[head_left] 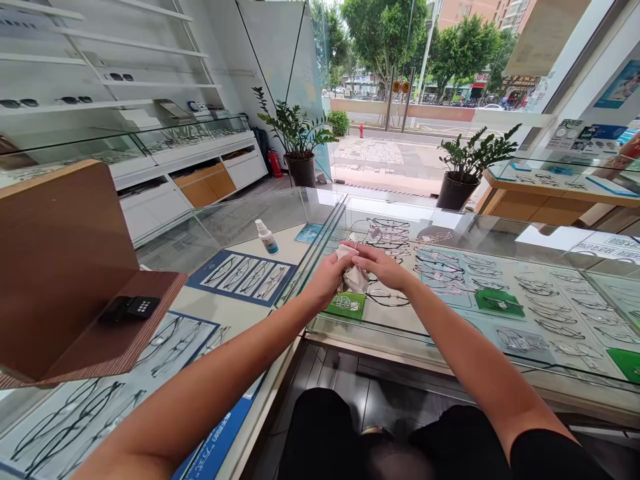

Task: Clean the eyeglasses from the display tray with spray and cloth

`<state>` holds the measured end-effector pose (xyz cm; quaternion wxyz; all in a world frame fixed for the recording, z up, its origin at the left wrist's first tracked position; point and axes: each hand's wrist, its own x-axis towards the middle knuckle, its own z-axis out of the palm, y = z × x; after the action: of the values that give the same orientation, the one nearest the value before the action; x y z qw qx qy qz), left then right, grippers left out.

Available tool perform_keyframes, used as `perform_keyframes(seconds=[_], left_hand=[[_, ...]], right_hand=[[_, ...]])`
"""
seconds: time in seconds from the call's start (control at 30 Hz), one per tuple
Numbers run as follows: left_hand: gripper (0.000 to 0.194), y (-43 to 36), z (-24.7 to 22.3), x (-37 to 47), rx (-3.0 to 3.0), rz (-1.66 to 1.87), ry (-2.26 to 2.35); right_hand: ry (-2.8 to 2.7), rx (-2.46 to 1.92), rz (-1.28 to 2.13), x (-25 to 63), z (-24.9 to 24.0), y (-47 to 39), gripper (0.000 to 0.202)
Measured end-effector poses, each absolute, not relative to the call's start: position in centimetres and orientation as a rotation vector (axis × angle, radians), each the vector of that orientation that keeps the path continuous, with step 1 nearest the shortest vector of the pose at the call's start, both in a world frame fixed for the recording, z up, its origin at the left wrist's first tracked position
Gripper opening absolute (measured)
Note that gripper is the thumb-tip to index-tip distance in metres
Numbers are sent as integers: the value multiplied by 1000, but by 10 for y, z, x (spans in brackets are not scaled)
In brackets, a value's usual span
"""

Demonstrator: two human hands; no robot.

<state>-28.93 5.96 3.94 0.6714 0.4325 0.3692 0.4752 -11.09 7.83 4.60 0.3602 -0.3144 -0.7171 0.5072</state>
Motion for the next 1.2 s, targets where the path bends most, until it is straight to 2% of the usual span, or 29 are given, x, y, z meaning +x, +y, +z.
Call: perform_keyframes(seconds=[0.4,1.2], left_hand=[[58,64,33,-290,937,1081,767],[63,62,32,-291,977,1070,801]], right_hand=[[-1850,-876,1331,-112,43,79,60],[-1902,-853,1305,-110,39,80,66]])
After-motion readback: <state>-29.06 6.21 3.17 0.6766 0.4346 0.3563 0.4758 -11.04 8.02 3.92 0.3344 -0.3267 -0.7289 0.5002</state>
